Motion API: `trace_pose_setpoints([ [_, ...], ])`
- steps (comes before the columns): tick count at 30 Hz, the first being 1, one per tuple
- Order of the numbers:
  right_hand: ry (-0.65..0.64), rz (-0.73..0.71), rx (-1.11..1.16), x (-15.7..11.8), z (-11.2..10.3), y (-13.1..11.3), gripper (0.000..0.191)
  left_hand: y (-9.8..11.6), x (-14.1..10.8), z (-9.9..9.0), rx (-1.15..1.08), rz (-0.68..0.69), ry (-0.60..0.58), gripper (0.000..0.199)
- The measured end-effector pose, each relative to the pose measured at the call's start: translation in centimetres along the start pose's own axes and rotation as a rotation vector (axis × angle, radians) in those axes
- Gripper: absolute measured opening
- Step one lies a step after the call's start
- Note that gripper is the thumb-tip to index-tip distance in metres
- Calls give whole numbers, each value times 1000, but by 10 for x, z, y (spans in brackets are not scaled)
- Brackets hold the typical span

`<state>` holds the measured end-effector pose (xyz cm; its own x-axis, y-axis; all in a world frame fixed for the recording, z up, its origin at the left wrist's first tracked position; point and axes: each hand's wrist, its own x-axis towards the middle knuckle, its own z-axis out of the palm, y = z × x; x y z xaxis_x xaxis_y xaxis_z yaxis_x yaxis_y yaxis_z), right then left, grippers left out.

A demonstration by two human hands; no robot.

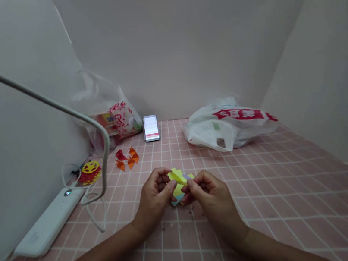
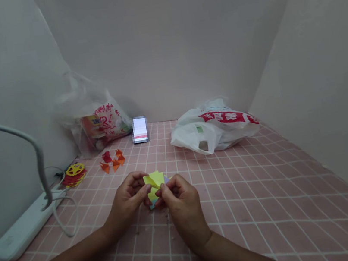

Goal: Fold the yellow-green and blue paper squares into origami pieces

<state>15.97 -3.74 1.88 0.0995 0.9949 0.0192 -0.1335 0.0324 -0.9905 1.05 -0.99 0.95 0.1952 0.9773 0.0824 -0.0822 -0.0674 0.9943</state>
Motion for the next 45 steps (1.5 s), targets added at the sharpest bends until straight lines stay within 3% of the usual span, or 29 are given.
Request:
trace_pose_setpoints([
  [9,-32,52,79,-4,6,3,20,1,4,0,-141,-126,21,32],
  [20,-67,-36,7,-8,8,7,20,-4,6,1,-327,-219,42,33],
  [37,-70,-50,-29,-6,6,9,20,-5,7,0,-386,-228,44,29],
  [45,-91,-82,-77,-6,6,16,17,-2,7,-1,-286,-211,51,27],
])
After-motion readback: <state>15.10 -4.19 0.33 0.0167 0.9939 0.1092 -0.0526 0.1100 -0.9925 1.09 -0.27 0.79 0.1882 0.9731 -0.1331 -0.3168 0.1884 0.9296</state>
